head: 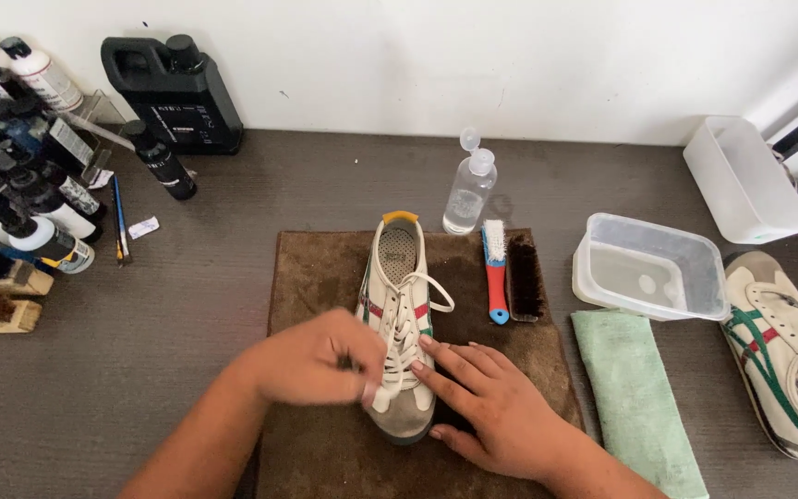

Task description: The person removes the laces from a white sneaker with green and red stripes, then wipes the laces with a white cloth. The shoe is placed on a brown towel on a workbench with cleaning supplies nearby.

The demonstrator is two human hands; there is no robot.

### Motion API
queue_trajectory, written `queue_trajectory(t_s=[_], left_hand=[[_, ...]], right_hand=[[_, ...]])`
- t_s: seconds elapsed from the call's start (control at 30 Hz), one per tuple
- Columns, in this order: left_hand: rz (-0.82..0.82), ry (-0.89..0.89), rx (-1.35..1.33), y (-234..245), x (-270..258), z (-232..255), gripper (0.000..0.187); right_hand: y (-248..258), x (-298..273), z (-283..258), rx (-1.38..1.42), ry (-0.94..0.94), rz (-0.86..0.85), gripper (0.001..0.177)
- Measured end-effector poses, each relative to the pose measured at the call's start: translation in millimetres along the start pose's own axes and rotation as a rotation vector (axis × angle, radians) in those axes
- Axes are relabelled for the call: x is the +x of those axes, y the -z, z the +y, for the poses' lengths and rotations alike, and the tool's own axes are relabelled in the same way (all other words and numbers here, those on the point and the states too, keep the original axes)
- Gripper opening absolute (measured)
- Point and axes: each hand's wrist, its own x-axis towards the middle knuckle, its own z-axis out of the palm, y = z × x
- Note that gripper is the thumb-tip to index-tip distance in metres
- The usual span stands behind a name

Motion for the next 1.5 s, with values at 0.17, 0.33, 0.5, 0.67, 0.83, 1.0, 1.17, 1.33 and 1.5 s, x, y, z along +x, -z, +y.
queue_trajectory(t_s=[0.17,0.33,0.5,0.67,0.83,1.0,1.17,1.33,1.5], left_hand=[[0.051,0.341,0.209,3.4,-0.3,9.0,0.034],[0.471,0.825,0.588,-2.4,23.8,37.1,0.026],[0.558,0.703,0.737,-30.4,44.4,6.0,0.024],[0.79,0.465,0.851,-45.4,43.0,-26.6,0.024],[0.785,0.3,0.951,-45.5,42.5,-22.9,0.019],[0.842,-0.089,1.289,-39.8,39.1,-17.0,0.024],[0.875,-0.027,1.344,-36.3,37.8,-18.4,0.024],[0.866,0.072,1.285,-41.3,44.0,-29.1,0.023],[0.817,0.134,1.042,-42.9,45.7,-39.7,0.014]], right_hand=[[-0.6,-0.7,0.9,-0.007,-0.009,-0.017,0.068],[-0.3,1.9,-1.5,-0.011,-0.006,-0.015,0.068],[-1.2,1.8,-3.4,-0.039,-0.01,-0.024,0.071],[-3.2,0.5,-5.2,-0.063,-0.014,-0.027,0.072],[-4.0,0.4,-4.8,-0.062,-0.018,-0.04,0.075],[-8.1,-1.6,-2.6,-0.062,0.009,-0.008,0.073],[-7.8,-0.9,-2.8,-0.05,0.0,-0.011,0.073],[-10.6,-1.6,-1.5,-0.069,0.006,-0.01,0.077],[-8.2,0.8,-2.3,-0.068,0.006,-0.013,0.077]])
